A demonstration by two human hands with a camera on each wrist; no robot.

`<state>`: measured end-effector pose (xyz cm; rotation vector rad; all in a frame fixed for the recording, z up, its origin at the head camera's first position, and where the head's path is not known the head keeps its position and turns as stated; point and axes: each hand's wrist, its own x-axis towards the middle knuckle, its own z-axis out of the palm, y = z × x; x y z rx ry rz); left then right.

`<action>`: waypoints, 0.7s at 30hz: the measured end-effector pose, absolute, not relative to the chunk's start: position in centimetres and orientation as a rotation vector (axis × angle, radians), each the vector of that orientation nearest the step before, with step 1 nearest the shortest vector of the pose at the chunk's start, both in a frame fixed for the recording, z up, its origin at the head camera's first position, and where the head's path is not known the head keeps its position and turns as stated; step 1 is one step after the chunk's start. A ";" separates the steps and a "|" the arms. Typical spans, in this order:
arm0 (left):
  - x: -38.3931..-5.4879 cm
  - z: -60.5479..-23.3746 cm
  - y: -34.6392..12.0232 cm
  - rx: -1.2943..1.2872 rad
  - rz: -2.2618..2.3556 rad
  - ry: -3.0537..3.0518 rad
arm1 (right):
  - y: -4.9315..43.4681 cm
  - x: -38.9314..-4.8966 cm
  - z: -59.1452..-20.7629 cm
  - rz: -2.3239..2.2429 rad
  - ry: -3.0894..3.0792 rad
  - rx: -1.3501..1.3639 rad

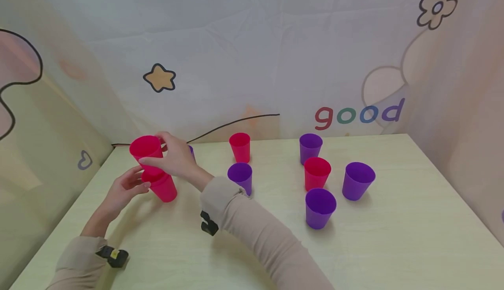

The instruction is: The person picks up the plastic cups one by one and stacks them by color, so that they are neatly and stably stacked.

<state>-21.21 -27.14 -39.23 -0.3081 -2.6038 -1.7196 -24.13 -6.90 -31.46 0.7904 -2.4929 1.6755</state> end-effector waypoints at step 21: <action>-21.2 -39.3 -27.0 -0.333 -1.689 -2.593 | -7.5 -24.2 -34.0 1.553 -2.639 0.783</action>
